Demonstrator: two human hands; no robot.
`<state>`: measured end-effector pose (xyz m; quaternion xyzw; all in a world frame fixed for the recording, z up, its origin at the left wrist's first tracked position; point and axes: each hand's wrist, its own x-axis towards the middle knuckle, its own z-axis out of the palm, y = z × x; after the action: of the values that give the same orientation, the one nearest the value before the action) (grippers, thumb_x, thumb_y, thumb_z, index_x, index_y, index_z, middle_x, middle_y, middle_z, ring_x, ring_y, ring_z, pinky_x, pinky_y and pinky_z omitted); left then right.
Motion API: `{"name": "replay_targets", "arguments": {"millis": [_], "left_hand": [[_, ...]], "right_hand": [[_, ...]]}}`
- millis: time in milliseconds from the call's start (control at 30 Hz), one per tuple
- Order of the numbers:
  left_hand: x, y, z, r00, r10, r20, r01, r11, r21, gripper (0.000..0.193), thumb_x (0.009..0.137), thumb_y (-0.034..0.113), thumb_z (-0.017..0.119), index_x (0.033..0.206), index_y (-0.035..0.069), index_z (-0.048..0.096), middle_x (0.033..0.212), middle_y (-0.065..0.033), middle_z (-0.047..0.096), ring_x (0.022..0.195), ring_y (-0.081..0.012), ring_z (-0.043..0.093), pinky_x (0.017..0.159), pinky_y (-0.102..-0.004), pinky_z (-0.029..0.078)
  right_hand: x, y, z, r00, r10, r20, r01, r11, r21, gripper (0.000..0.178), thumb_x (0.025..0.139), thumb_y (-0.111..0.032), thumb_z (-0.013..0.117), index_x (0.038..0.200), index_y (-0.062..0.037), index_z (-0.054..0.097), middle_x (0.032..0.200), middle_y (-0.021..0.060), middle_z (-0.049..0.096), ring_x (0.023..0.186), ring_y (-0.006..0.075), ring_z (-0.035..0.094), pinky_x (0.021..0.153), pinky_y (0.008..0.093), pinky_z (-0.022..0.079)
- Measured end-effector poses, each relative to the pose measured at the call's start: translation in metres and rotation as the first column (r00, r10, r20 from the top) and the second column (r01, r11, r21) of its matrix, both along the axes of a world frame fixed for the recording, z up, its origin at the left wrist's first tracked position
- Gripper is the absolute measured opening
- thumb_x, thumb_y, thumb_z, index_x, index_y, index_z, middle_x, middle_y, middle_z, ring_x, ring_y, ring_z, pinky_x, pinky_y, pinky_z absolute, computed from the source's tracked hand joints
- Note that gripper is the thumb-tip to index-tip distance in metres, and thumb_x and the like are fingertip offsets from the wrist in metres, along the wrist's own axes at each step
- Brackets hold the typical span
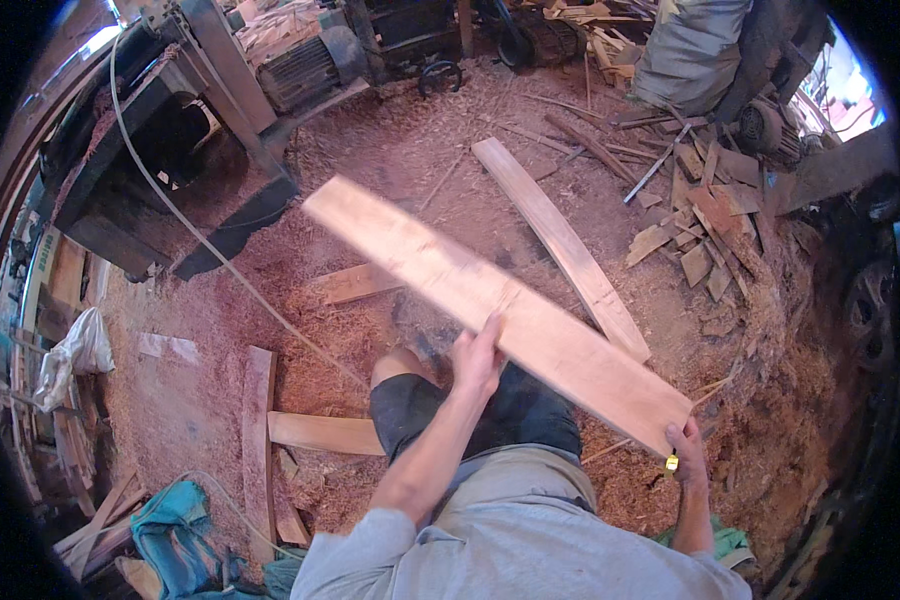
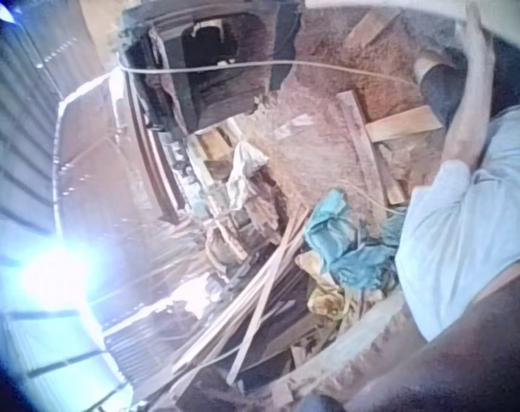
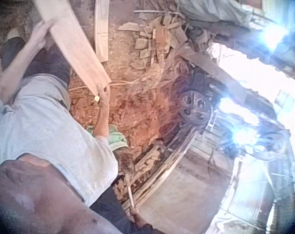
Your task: The person measures several wooden planks on the floor using a tape measure, then stacks them together. The person handles each plank individually, measures its length, and places it on a growing pile.
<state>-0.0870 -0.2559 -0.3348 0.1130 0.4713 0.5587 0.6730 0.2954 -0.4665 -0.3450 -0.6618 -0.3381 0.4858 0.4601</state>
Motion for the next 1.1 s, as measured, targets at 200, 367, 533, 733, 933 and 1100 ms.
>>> {"name": "replay_targets", "arguments": {"millis": [200, 367, 533, 733, 933, 1100], "left_hand": [[0.035, 0.129, -0.033, 0.845, -0.291, -0.448, 0.321, 0.947, -0.011, 0.061, 0.09, 0.039, 0.068, 0.135, 0.002, 0.048, 0.123, -0.0148, 0.06, 0.113, -0.0228, 0.057, 0.09, -0.0424, 0.047], [-0.051, 0.092, -0.025, 0.905, -0.268, -0.33, 0.308, 0.949, 0.075, 0.057, 0.093, 0.035, 0.067, 0.135, 0.001, 0.049, 0.126, -0.0159, 0.061, 0.115, -0.0237, 0.059, 0.093, -0.0377, 0.049], [-0.203, -0.062, -0.047, 0.93, 0.147, -0.336, -0.135, 0.989, 0.06, 0.044, 0.096, 0.031, 0.063, 0.129, 0.002, 0.055, 0.114, -0.0121, 0.067, 0.099, -0.0198, 0.066, 0.084, -0.0296, 0.053], [-0.272, -0.265, -0.129, 0.674, 0.576, -0.463, -0.709, 0.68, -0.185, 0.033, 0.095, 0.032, 0.063, 0.111, 0.003, 0.06, 0.099, -0.0087, 0.068, 0.085, -0.0157, 0.065, 0.072, -0.0303, 0.053], [-0.242, -0.357, -0.194, 0.582, 0.761, -0.287, -0.789, 0.443, -0.426, 0.027, 0.094, 0.032, 0.063, 0.1, 0.006, 0.062, 0.087, -0.0054, 0.067, 0.066, -0.0135, 0.061, 0.054, -0.0254, 0.047], [-0.265, -0.354, -0.241, 0.619, 0.78, -0.093, -0.727, 0.523, -0.445, 0.026, 0.097, 0.031, 0.058, 0.104, 0.007, 0.061, 0.088, -0.0055, 0.067, 0.067, -0.014, 0.063, 0.055, -0.027, 0.051]], "right_hand": [[0.053, 0.102, -0.069, 0.935, -0.173, 0.311, 0.2, 0.978, -0.056, 0.039, 0.087, -0.033, 0.073, 0.108, -0.0034, 0.058, 0.098, 0.0046, 0.062, 0.083, 0.0118, 0.056, 0.071, 0.0317, 0.048], [0.019, 0.154, -0.135, 0.939, -0.324, 0.116, 0.339, 0.929, -0.151, 0.032, 0.087, -0.031, 0.074, 0.095, -0.0041, 0.058, 0.078, 0.0016, 0.058, 0.066, 0.0131, 0.055, 0.056, 0.0313, 0.044], [-0.181, 0.199, -0.091, 0.997, 0.066, -0.033, -0.07, 0.988, -0.139, 0.03, 0.086, -0.03, 0.076, 0.083, -0.0088, 0.055, 0.072, 0.0015, 0.059, 0.066, 0.0106, 0.055, 0.057, 0.03, 0.044], [-0.308, 0.217, -0.132, 0.727, 0.686, 0.027, -0.673, 0.719, -0.172, 0.029, 0.085, -0.025, 0.077, 0.08, -0.0094, 0.052, 0.073, 0.0036, 0.062, 0.066, 0.0109, 0.054, 0.062, 0.0281, 0.045], [-0.366, 0.195, -0.197, 0.263, 0.927, 0.268, -0.899, 0.336, -0.281, 0.026, 0.082, -0.023, 0.078, 0.08, -0.0041, 0.06, 0.078, 0.0059, 0.065, 0.068, 0.0139, 0.056, 0.062, 0.0331, 0.048], [-0.389, 0.159, -0.211, -0.394, 0.822, 0.411, -0.724, -0.002, -0.69, 0.048, 0.07, -0.03, 0.081, 0.103, 0.0, 0.064, 0.093, 0.0169, 0.07, 0.086, 0.0281, 0.068, 0.078, 0.0386, 0.053]]}}
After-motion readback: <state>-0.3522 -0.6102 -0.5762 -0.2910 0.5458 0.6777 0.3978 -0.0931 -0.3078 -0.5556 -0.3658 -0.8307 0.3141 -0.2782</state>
